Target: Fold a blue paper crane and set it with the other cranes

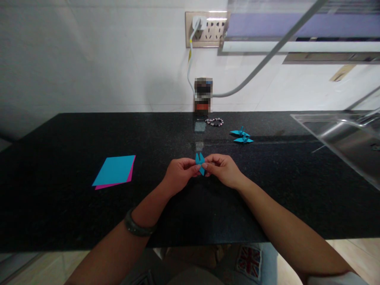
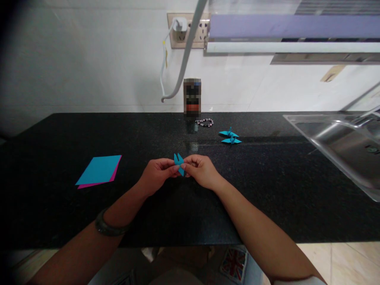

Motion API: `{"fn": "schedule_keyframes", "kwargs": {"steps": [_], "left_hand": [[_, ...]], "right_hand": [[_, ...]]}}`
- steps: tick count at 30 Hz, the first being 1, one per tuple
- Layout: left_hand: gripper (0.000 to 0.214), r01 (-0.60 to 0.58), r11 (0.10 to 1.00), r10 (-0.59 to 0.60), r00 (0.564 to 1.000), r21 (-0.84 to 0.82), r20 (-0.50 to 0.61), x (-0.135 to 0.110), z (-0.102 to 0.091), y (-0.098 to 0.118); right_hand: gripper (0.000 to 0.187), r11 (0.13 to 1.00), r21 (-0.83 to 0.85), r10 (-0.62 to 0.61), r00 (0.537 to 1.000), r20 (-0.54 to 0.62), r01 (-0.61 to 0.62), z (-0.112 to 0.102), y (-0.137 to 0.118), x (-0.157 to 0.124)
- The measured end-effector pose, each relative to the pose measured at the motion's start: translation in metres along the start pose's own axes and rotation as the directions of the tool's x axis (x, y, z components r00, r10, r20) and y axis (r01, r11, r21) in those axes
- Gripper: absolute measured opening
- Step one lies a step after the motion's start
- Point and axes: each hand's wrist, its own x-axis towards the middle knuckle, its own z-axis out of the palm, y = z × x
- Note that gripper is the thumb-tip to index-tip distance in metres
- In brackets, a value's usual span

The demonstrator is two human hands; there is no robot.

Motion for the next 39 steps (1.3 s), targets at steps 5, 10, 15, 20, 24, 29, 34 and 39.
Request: {"fn": "schedule_keyframes", "kwargs": {"steps": [5,10,15,20,24,29,34,39], "left_hand": [[0.021,0.004,1.000,-0.004,1.000,-0.001,-0.017,0.001,0.000,-0.003],[0.021,-0.009,1.000,0.009,1.000,0.019,-0.010,0.001,-0.001,-0.003],[0.021,-0.036,0.996,0.037,0.999,0.083,-0.008,0.001,-0.001,-0.006],[0.020,-0.018,0.996,0.018,1.000,0.089,0.002,0.001,-0.001,-0.006],[0.018,-0.029,0.997,0.028,1.000,0.077,0.011,0.000,-0.001,-0.003],[0.019,-0.023,0.999,0.022,1.000,0.028,0.022,0.001,-0.001,-0.002],[0.019,-0.047,0.993,0.047,0.999,0.113,0.000,0.003,-0.003,-0.004],[0.023,0.076,0.997,-0.076,0.997,0.020,-0.008,0.002,-0.003,-0.001]], "right_hand": [[0.018,1.000,-0.011,0.005,1.000,-0.001,-0.005,0.001,-0.002,-0.001],[0.018,1.000,-0.024,-0.002,1.000,-0.009,0.002,0.002,-0.001,-0.002],[0.019,0.999,-0.050,-0.003,1.000,-0.018,0.002,0.002,0.002,-0.001],[0.019,0.994,-0.106,-0.006,0.999,-0.032,0.003,0.003,0.006,-0.001],[0.019,0.993,-0.113,-0.038,0.999,-0.028,0.034,0.005,0.005,-0.002],[0.020,0.999,-0.033,0.005,1.000,-0.016,-0.006,0.005,0.006,-0.001],[0.021,0.998,-0.065,0.001,0.999,-0.036,-0.003,0.004,0.010,0.001],[0.021,0.999,-0.054,-0.004,0.999,-0.041,0.002,0.001,0.010,0.002]]}}
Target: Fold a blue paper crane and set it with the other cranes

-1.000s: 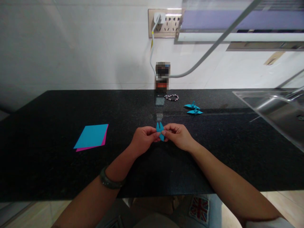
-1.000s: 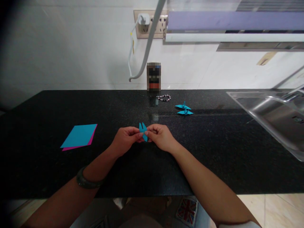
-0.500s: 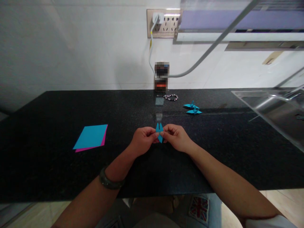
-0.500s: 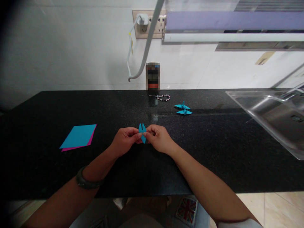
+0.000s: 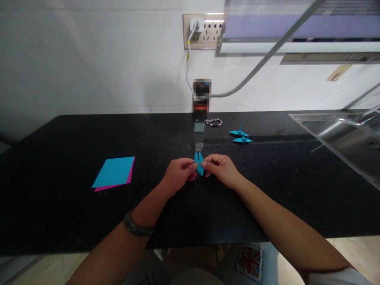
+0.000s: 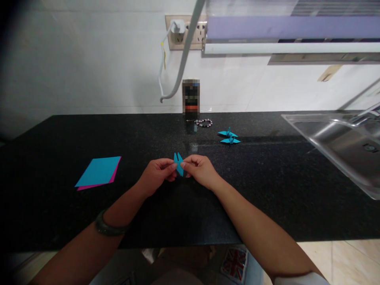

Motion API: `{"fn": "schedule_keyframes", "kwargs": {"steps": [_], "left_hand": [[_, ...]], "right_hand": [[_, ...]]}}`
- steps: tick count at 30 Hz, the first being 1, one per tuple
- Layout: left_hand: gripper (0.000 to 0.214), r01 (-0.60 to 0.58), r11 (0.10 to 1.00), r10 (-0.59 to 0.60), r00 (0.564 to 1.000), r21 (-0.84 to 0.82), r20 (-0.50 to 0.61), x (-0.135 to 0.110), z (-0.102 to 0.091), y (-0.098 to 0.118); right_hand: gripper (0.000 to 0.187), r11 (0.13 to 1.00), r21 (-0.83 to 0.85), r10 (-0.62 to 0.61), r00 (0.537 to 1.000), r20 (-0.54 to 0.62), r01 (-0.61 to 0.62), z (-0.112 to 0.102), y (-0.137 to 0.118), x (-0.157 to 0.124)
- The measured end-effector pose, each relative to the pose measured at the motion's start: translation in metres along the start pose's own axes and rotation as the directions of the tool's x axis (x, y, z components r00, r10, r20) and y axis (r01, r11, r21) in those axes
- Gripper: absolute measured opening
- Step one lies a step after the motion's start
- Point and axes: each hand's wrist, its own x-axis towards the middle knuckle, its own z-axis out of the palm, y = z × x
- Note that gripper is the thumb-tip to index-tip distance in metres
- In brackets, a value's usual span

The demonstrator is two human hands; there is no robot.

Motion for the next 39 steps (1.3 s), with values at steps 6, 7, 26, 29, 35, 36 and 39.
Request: {"fn": "schedule_keyframes", "kwargs": {"steps": [6,7,26,29,35,36,39], "left_hand": [[0.031,0.075,0.981,-0.069,0.997,-0.181,0.038,-0.0008,0.0007,0.0018],[0.032,0.069,0.979,-0.064,0.997,-0.194,0.031,-0.0007,0.0004,0.0017],[0.035,0.146,0.936,-0.102,0.983,-0.320,0.150,-0.0004,-0.0019,-0.0037],[0.032,0.162,0.921,-0.116,0.982,-0.354,0.146,-0.0003,-0.0013,-0.0041],[0.026,0.170,0.905,-0.125,0.982,-0.390,0.138,0.0001,-0.0009,-0.0039],[0.025,0.183,0.901,-0.129,0.979,-0.393,0.159,0.0001,-0.0009,-0.0039],[0.022,0.232,0.879,-0.139,0.961,-0.417,0.240,0.0001,-0.0008,-0.0038]], "right_hand": [[0.019,0.999,-0.012,-0.035,0.999,0.023,0.035,0.0006,-0.0022,-0.0014],[0.018,0.999,-0.031,-0.042,0.999,0.015,0.042,0.0010,-0.0025,-0.0016],[0.012,0.980,-0.138,-0.150,0.987,-0.057,0.142,0.0027,-0.0010,-0.0030],[0.012,0.979,-0.146,-0.148,0.987,-0.055,0.139,0.0023,-0.0009,-0.0038],[0.012,0.981,-0.158,-0.117,0.992,-0.036,0.110,0.0022,-0.0019,-0.0040],[0.013,0.986,-0.135,-0.108,0.993,-0.041,0.102,0.0021,-0.0023,-0.0037],[0.015,0.994,-0.054,-0.096,0.993,-0.071,0.092,0.0016,-0.0034,-0.0026]]}}
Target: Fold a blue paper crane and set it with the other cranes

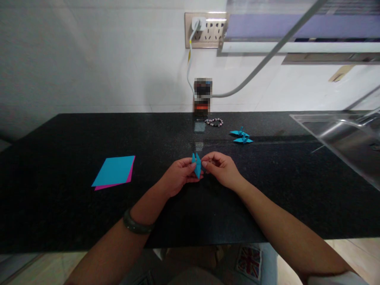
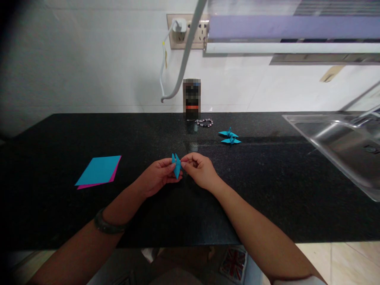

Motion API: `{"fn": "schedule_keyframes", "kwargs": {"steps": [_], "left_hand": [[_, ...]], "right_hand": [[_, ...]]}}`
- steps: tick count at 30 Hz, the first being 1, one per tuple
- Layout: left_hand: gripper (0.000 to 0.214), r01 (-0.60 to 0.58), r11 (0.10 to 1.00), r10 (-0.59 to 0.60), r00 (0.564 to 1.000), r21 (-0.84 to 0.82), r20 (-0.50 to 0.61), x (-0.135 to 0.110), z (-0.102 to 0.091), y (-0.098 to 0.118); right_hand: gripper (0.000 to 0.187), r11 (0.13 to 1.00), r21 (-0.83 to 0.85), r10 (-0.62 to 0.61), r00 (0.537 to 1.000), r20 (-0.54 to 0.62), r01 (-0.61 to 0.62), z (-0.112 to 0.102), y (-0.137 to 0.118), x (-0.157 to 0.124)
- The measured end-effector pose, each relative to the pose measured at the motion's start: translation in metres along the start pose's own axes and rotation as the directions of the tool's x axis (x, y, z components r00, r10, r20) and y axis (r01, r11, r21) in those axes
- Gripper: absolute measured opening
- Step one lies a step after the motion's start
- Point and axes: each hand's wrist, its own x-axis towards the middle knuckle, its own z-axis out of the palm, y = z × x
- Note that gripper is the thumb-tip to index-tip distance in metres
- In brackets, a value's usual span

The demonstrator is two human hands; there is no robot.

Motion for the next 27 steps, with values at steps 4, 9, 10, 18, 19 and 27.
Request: {"fn": "schedule_keyframes", "kwargs": {"steps": [4,9,10,18,19,27], "left_hand": [[0.021,0.045,0.997,-0.041,0.998,-0.066,0.057,-0.001,0.001,0.001],[0.030,0.067,0.996,-0.065,0.997,-0.058,0.042,-0.002,0.002,0.002],[0.031,0.070,0.996,-0.068,0.997,-0.053,0.038,-0.002,0.002,0.002],[0.029,0.090,0.995,-0.088,0.993,-0.030,0.074,-0.002,0.005,-0.003],[0.030,0.090,0.996,-0.088,0.993,-0.022,0.080,-0.002,0.005,-0.003],[0.031,0.093,0.994,-0.085,0.987,-0.052,0.139,-0.004,0.007,-0.002]], "right_hand": [[0.018,0.998,0.056,-0.007,1.000,0.006,0.006,0.000,-0.001,0.001],[0.018,0.999,0.030,-0.011,1.000,0.018,0.010,0.001,-0.006,-0.001],[0.017,0.999,0.041,-0.002,0.999,0.035,0.001,0.002,-0.007,-0.002],[0.019,0.986,0.160,0.023,0.982,0.189,-0.054,0.008,-0.012,-0.008],[0.020,0.988,0.143,0.023,0.983,0.180,-0.049,0.008,-0.012,-0.008],[0.021,0.998,-0.057,-0.032,0.996,0.082,0.036,0.006,-0.009,-0.007]]}}
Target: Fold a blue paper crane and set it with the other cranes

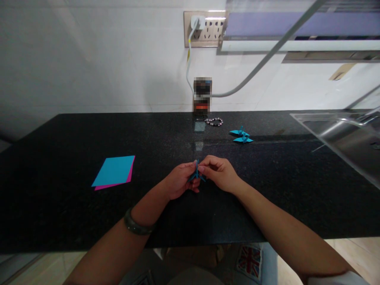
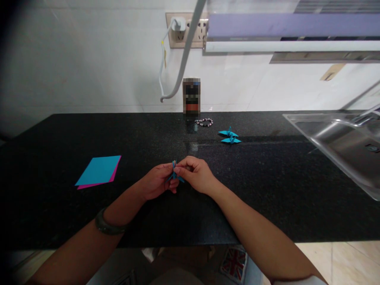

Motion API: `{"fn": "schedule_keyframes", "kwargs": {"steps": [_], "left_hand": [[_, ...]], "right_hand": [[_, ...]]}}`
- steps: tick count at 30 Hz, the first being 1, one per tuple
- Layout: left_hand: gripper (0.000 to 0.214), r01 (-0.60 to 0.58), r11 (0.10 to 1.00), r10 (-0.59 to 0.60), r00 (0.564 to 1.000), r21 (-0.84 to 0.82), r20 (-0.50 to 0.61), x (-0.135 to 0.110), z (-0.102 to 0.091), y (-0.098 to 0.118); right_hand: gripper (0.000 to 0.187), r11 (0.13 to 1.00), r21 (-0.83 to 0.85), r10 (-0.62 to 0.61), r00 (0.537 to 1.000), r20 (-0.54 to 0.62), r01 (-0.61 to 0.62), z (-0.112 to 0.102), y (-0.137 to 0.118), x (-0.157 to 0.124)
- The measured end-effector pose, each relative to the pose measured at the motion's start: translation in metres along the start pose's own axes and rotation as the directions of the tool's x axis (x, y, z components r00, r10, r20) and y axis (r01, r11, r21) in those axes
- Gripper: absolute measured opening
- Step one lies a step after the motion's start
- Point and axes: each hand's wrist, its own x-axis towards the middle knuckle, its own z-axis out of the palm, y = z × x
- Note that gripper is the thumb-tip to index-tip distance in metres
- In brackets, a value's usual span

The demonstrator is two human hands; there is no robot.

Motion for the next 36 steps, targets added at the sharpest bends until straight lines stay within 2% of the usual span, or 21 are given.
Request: {"fn": "schedule_keyframes", "kwargs": {"steps": [4,8,11,17,25,31,33,36], "left_hand": [[0.033,-0.006,1.000,0.006,1.000,0.012,-0.023,0.001,0.000,0.000],[0.033,-0.030,0.996,0.039,0.993,0.085,-0.108,0.002,0.000,0.000],[0.033,-0.047,0.989,0.070,0.985,0.143,-0.155,0.003,-0.002,0.000],[0.033,-0.001,0.986,0.034,0.980,0.166,-0.197,0.001,-0.003,0.002],[0.024,-0.068,0.984,0.092,0.986,0.163,-0.141,0.002,-0.005,0.002],[0.023,-0.144,0.982,0.160,0.979,0.125,-0.124,0.003,-0.006,-0.001],[0.026,-0.174,0.982,0.181,0.978,0.067,-0.103,0.002,-0.004,0.000],[0.041,-0.191,0.981,0.190,0.981,-0.017,-0.040,0.000,-0.002,0.001]], "right_hand": [[0.019,0.999,0.042,0.007,1.000,0.026,-0.008,0.000,0.000,0.001],[0.019,0.995,0.095,0.042,0.999,0.029,-0.044,-0.001,0.001,0.002],[0.017,0.996,0.073,0.047,0.999,0.009,-0.047,-0.003,0.001,0.003],[0.015,0.998,0.059,0.029,1.000,-0.011,-0.028,-0.005,0.002,0.003],[0.017,0.991,0.124,0.062,0.998,-0.022,-0.059,-0.006,0.003,0.005],[0.016,0.998,0.049,0.053,0.997,-0.055,-0.050,-0.009,0.005,0.006],[0.020,0.996,0.066,0.058,0.998,-0.035,-0.055,-0.010,0.005,0.006],[0.025,0.997,0.060,0.044,0.997,0.068,-0.048,-0.011,0.003,0.005]]}}
